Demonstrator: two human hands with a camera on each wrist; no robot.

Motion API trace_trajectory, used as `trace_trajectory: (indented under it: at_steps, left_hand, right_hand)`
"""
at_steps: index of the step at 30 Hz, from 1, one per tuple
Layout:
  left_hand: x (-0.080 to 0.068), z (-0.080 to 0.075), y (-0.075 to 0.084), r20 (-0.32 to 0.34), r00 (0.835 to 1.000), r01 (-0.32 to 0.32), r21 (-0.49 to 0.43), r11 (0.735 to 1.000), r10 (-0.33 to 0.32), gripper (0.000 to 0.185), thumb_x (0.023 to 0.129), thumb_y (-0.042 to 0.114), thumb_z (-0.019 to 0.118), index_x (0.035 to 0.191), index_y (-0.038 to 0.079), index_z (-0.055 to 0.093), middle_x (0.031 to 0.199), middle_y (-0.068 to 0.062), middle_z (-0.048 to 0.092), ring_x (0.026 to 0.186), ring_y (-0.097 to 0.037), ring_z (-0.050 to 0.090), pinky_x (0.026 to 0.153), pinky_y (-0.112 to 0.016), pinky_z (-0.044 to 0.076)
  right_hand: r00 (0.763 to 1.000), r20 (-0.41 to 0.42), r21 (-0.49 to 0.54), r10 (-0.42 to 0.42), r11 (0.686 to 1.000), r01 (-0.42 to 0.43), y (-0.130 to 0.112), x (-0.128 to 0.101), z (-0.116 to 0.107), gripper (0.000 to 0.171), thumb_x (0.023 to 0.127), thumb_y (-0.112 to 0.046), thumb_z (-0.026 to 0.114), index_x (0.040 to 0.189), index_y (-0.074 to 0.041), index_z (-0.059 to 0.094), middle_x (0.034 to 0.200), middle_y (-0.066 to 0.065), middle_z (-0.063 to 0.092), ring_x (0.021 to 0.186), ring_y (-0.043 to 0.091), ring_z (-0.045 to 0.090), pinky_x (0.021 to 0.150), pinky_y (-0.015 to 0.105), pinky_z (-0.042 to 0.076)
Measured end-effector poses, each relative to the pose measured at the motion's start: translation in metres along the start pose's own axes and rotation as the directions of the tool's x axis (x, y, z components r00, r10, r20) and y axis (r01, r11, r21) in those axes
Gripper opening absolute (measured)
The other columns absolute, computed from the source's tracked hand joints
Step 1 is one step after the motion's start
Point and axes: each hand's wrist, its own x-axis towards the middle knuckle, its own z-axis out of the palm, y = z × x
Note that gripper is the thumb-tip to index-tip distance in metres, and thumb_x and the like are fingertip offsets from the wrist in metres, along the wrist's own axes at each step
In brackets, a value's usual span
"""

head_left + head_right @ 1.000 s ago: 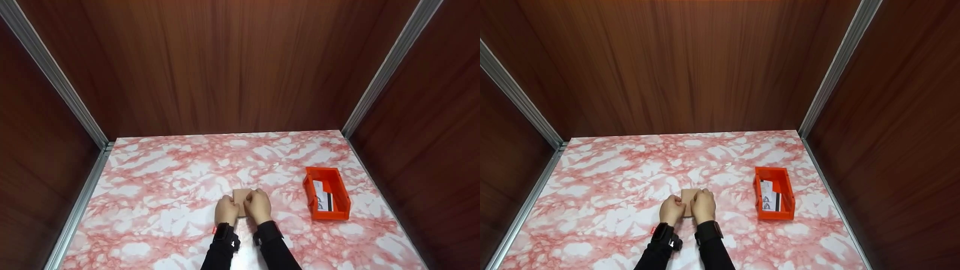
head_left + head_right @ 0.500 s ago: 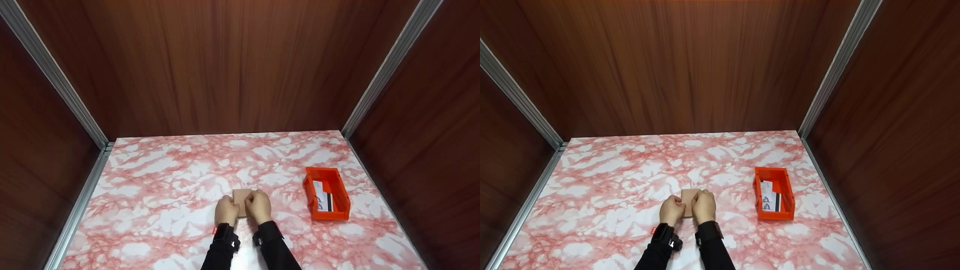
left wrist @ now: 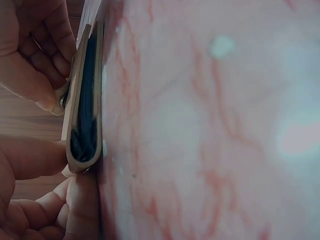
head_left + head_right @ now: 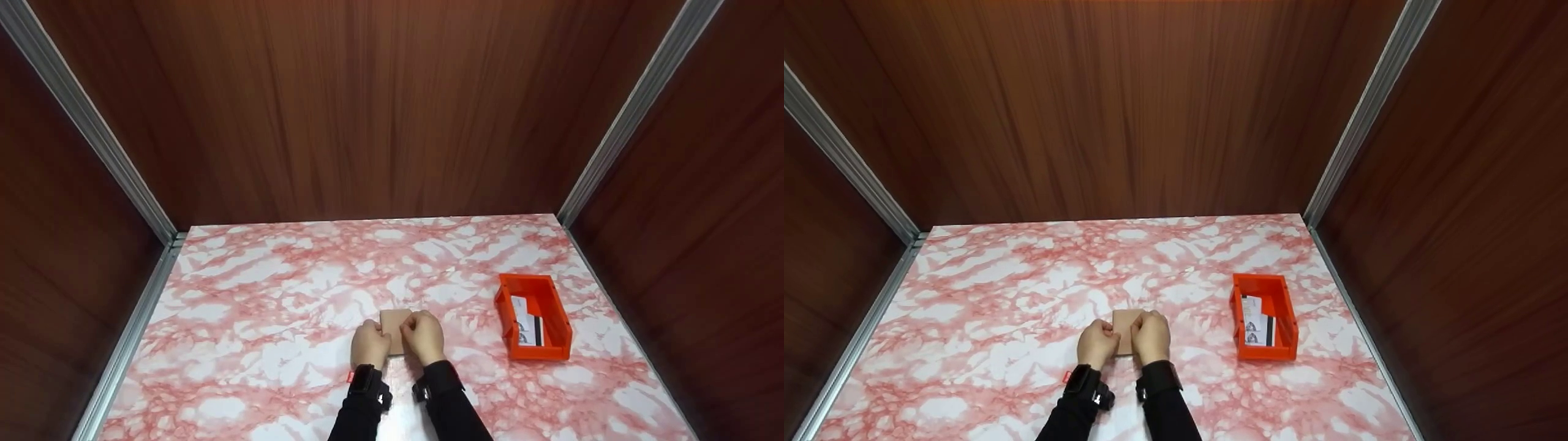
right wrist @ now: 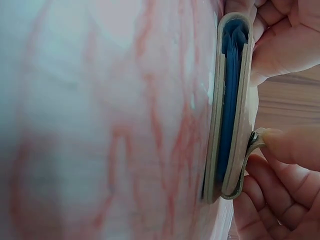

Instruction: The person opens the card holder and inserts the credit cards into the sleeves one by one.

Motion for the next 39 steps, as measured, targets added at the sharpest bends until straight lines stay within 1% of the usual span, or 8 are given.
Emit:
trace_trajectory:
  at_steps: [11,15,19,23,27,32,35,39]
  left_hand:
    - [0.0,0.001,-0.002,-0.014,1.0,-0.025,0.013,1.0,0.025,0.018,0.077,0.01,0.072,0.092,0.002,0.066,0.083,-0.011,0.067,0.08,-0.032,0.066,0.073,-0.045,0.052]
    - [0.0,0.001,-0.002,-0.004,1.0,-0.016,0.014,1.0,0.016,0.017,0.078,0.011,0.071,0.092,0.003,0.066,0.084,-0.011,0.067,0.08,-0.032,0.066,0.074,-0.045,0.052]
    - [0.0,0.001,-0.002,-0.002,1.0,-0.019,0.012,1.0,0.019,0.016,0.078,0.011,0.072,0.089,0.003,0.065,0.083,-0.011,0.067,0.079,-0.031,0.066,0.073,-0.045,0.051]
    - [0.001,0.002,-0.002,-0.01,1.0,-0.026,0.018,1.0,0.026,0.016,0.077,0.011,0.074,0.087,0.003,0.065,0.081,-0.01,0.067,0.077,-0.031,0.065,0.072,-0.044,0.051]
    - [0.001,0.003,-0.002,-0.02,1.0,-0.017,0.021,1.0,0.017,0.014,0.077,0.01,0.073,0.087,0.004,0.065,0.08,-0.009,0.066,0.077,-0.03,0.065,0.072,-0.044,0.051]
    - [0.0,0.003,-0.001,-0.018,1.0,0.002,0.016,1.0,-0.001,0.015,0.077,0.01,0.072,0.089,0.004,0.066,0.082,-0.009,0.067,0.079,-0.03,0.065,0.073,-0.044,0.051]
    - [0.0,0.003,-0.002,-0.017,1.0,0.006,0.014,1.0,-0.006,0.015,0.078,0.01,0.072,0.09,0.004,0.066,0.082,-0.009,0.067,0.079,-0.03,0.065,0.073,-0.044,0.051]
    - [0.0,0.004,-0.003,-0.023,1.0,0.0,0.015,1.0,0.0,0.016,0.077,0.01,0.073,0.09,0.003,0.066,0.083,-0.01,0.067,0.079,-0.031,0.066,0.073,-0.044,0.051]
  right_hand:
    - [0.996,0.056,0.036,0.075,0.996,-0.077,-0.001,0.002,-0.007,0.016,0.077,-0.004,0.075,0.068,-0.007,0.063,0.069,0.001,0.057,0.067,0.022,0.056,0.068,0.04,0.047]
    - [0.991,0.08,0.059,0.104,0.992,-0.109,0.0,0.004,-0.01,0.014,0.08,-0.005,0.074,0.07,-0.007,0.065,0.069,0.0,0.06,0.068,0.02,0.057,0.07,0.04,0.048]
    - [0.989,0.076,0.08,0.131,0.987,-0.137,0.002,0.004,-0.014,0.013,0.083,-0.006,0.074,0.074,-0.007,0.065,0.069,0.0,0.06,0.066,0.019,0.057,0.069,0.04,0.049]
    - [0.989,0.053,0.087,0.136,0.986,-0.14,0.005,0.006,-0.019,0.011,0.084,-0.006,0.073,0.076,-0.007,0.065,0.069,0.0,0.06,0.066,0.019,0.057,0.067,0.04,0.049]
    - [0.993,0.039,0.074,0.109,0.991,-0.112,0.01,0.007,-0.024,0.009,0.084,-0.005,0.071,0.079,-0.007,0.065,0.071,0.0,0.059,0.067,0.019,0.056,0.068,0.039,0.049]
    - [0.998,0.052,0.078,0.02,0.997,-0.024,0.017,0.008,-0.03,0.008,0.084,0.0,0.072,0.086,-0.005,0.067,0.076,0.002,0.062,0.072,0.02,0.059,0.071,0.04,0.049]
    - [0.998,0.053,0.083,-0.036,0.996,0.032,0.022,0.009,-0.031,0.011,0.083,0.003,0.071,0.091,-0.004,0.069,0.081,0.005,0.064,0.076,0.022,0.062,0.074,0.04,0.05]
    - [0.997,0.038,0.061,-0.066,0.996,0.064,0.029,0.008,-0.034,0.013,0.082,0.004,0.071,0.091,-0.006,0.072,0.083,0.005,0.064,0.077,0.022,0.062,0.074,0.04,0.05]
